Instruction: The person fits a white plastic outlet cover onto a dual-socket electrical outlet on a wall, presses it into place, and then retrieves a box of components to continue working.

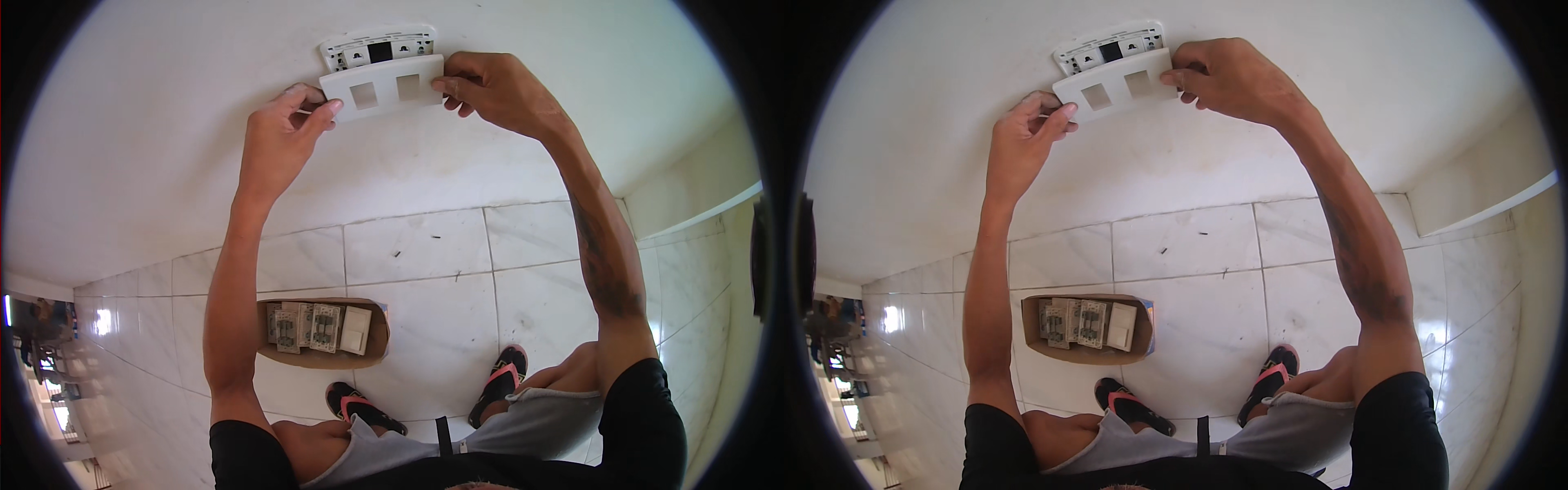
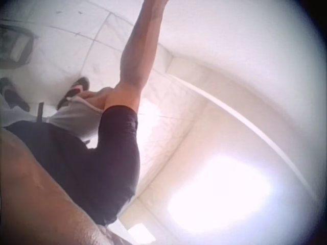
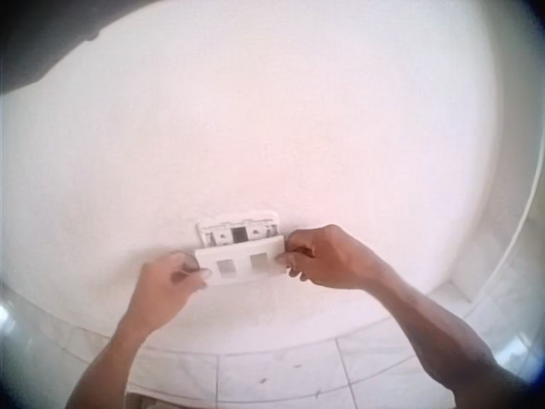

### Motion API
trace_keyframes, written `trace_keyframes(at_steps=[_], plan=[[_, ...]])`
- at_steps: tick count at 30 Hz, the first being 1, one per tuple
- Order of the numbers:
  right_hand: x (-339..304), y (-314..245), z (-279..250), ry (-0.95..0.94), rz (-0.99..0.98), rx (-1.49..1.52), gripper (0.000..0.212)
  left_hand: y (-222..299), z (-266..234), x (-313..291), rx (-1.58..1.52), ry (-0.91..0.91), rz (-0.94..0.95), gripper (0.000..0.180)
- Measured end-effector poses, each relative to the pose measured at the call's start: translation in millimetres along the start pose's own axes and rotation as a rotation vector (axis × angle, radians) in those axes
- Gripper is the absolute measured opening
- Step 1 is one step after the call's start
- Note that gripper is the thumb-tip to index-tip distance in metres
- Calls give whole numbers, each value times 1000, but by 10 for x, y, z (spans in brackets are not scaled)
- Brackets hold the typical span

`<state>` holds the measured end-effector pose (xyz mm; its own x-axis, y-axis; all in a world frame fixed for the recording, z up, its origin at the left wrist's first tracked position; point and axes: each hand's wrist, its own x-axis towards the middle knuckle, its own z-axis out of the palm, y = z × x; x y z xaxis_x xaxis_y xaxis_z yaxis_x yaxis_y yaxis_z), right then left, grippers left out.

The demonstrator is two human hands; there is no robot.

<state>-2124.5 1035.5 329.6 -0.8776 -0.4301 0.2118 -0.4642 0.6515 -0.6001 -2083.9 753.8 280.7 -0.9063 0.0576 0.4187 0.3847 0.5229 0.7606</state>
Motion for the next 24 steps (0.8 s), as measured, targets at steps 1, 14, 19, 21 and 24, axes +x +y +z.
trace_keyframes(at_steps=[1, 14, 19, 21, 24], plan=[[5, -2, 2, 57, -17, -26, 29, 39, 15, 3, 34, 13, -9, 27], [101, -132, 121, 406, -105, -218, 32, 250, 42, 149, 193, 213, -14, 32], [128, -119, 165, 451, -138, -255, 34, 241, 33, 151, 169, 231, -27, 33], [121, -144, 165, 459, -139, -260, 35, 233, 40, 163, 185, 240, -20, 32], [143, -145, 153, 458, -152, -274, 37, 250, 42, 186, 178, 247, -31, 32]])
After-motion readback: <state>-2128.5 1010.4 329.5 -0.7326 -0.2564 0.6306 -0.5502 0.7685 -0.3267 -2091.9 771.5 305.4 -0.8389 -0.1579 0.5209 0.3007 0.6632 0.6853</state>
